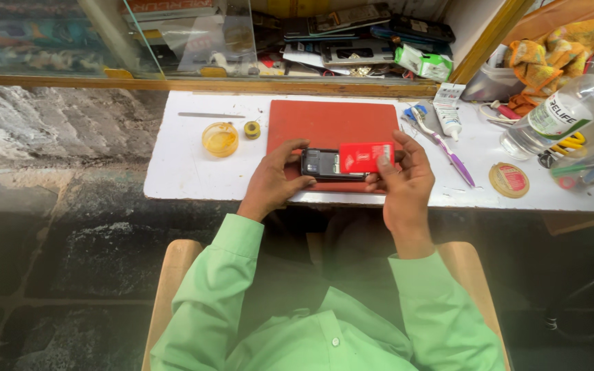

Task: The person uses a precision screwdriver to remove screws from the back of a mobile phone, then inserts a red battery into the compartment. Afterward, the person wipes the phone's exterior with a cloth.

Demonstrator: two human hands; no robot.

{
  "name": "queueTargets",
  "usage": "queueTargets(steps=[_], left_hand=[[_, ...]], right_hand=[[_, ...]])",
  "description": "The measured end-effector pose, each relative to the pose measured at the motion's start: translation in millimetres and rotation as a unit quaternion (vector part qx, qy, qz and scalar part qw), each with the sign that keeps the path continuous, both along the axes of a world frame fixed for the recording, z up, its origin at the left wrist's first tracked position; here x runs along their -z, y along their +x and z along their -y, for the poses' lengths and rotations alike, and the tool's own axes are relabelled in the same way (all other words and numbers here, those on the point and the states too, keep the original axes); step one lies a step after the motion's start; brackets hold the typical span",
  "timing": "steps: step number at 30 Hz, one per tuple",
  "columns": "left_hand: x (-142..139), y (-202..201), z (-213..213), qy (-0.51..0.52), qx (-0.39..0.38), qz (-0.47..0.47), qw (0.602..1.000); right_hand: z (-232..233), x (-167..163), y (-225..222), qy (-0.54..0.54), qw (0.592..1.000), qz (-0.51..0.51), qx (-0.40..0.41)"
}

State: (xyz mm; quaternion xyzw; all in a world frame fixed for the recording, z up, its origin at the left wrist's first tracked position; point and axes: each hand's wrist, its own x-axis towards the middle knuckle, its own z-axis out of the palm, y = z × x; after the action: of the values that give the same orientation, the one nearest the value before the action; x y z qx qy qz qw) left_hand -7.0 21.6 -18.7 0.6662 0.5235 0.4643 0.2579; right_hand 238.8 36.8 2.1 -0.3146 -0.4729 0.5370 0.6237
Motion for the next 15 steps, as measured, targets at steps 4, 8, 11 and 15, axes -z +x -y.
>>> queueTargets(steps=[4,8,11,15], left_hand=[[-1.3,0.8,0.1,0.000,0.009,0.013,1.000],[-1.7,1.7,-0.4,-0.001,0.013,0.021,1.000],[-2.4,1.9,0.1,-0.001,0.009,0.020,1.000],[-3.7,2.6,0.6,-0.011,0.009,0.027,1.000]], right_hand=[[-15.9,14.5,29.7,-0.137,0.952,-0.232,-0.144],[-13.3,28.9,49.6,-0.127,0.908,-0.317,-0.242],[-8.8,26.0,52.8,-0.085,0.911,-0.314,-0.254],[-12.8,3.6,56.2,-0.078,0.965,-0.212,-0.133]])
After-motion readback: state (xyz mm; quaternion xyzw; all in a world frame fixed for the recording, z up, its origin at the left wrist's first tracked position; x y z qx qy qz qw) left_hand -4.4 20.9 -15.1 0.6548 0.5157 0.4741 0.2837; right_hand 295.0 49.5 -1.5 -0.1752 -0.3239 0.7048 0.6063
